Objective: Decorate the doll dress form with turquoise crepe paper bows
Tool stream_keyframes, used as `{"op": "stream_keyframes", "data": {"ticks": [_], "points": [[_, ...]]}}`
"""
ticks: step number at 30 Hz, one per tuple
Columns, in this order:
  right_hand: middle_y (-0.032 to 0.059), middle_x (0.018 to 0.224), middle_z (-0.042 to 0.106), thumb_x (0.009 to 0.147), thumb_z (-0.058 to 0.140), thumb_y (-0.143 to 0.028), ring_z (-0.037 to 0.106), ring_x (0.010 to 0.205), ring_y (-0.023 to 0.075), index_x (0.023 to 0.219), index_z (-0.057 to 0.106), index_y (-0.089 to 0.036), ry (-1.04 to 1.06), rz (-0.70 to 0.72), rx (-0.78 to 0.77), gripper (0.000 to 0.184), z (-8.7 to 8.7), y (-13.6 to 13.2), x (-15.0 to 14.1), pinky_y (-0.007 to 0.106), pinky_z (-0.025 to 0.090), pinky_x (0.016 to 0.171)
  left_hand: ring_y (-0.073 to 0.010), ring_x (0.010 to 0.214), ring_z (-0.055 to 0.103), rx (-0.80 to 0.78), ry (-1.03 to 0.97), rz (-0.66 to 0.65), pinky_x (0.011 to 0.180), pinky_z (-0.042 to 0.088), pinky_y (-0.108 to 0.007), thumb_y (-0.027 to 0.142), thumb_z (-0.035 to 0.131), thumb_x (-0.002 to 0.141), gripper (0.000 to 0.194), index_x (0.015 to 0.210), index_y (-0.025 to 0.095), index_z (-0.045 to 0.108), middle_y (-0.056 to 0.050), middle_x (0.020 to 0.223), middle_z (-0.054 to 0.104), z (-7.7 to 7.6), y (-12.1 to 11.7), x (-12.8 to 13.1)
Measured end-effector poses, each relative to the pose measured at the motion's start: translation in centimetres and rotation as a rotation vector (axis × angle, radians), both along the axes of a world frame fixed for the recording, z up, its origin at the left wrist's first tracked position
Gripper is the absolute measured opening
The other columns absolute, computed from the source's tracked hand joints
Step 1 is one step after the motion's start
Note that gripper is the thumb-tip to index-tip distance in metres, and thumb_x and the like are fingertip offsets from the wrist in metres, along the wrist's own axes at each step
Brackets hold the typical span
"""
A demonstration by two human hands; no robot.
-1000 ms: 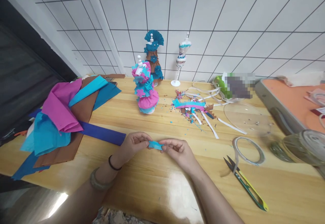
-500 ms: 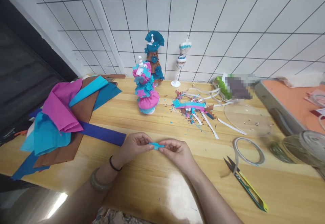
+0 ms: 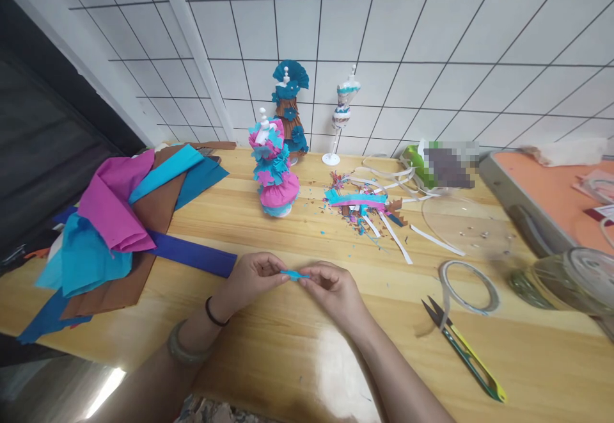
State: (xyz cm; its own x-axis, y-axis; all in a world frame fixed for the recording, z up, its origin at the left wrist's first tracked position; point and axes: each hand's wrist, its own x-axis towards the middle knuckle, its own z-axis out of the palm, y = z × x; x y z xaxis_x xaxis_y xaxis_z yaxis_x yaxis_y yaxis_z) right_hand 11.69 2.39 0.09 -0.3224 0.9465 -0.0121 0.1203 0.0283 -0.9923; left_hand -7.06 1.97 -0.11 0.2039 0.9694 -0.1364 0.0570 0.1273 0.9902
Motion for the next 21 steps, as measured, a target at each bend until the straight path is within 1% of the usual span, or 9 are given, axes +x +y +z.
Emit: {"op": "stream_keyframes", "data": {"ticks": [3,7,11,16,21], "points": [[0.0041,0.076,0.066,0.074,0.062,-0.032,0.059,0.069,0.0141,0.079,0.068,-0.02,-0.03,0.025,0.017,0.015,0.33,0.07,0.08,0.025,0.045,0.062,-0.0085,0.06,0.054,0.027,0.05,-0.007,0.056,0.041,-0.019,0.027,0.067,0.067,0.016,0.073,0.013,0.062,-0.001,0.067,0.063,0.08,0.0,-0.06],[0.0042,0.076,0.066,0.076,0.06,-0.033,0.058,0.07,0.0137,0.079,0.068,-0.018,-0.049,0.051,-0.027,0.017,0.69,0.1,0.13,0.024,0.045,0.063,-0.009,0.06,0.054,0.045,0.109,-0.01,0.056,0.041,-0.02,0.03,0.066,0.068,0.017,0.072,0.013,0.062,-0.001,0.066,0.062,0.48,-0.07,-0.21],[0.0035,0.075,0.065,0.076,0.059,-0.035,0.057,0.069,0.0131,0.078,0.067,-0.017,-0.057,0.056,-0.059,0.019,0.78,0.02,0.16,0.024,0.044,0.062,-0.0094,0.063,0.055,0.036,0.09,-0.037,0.059,0.042,-0.02,0.029,0.065,0.069,0.017,0.073,0.013,0.06,-0.001,0.068,0.062,0.83,-0.14,-0.2],[0.0042,0.074,0.064,0.075,0.059,-0.036,0.056,0.068,0.0137,0.077,0.066,-0.016,-0.064,0.059,-0.058,0.022,0.81,-0.13,0.0,0.025,0.043,0.063,-0.0106,0.071,0.057,0.054,0.03,-0.071,0.066,0.045,-0.021,0.027,0.065,0.07,0.018,0.081,0.014,0.059,-0.002,0.076,0.062,0.86,-0.24,0.02],[0.005,0.075,0.065,0.075,0.059,-0.037,0.057,0.069,0.0143,0.078,0.067,-0.016,-0.064,0.066,-0.063,0.023,0.91,-0.22,-0.18,0.025,0.044,0.063,-0.0102,0.068,0.057,0.073,0.081,-0.056,0.064,0.044,-0.021,0.025,0.063,0.071,0.013,0.076,0.014,0.061,-0.002,0.073,0.063,0.85,-0.22,0.04]]}}
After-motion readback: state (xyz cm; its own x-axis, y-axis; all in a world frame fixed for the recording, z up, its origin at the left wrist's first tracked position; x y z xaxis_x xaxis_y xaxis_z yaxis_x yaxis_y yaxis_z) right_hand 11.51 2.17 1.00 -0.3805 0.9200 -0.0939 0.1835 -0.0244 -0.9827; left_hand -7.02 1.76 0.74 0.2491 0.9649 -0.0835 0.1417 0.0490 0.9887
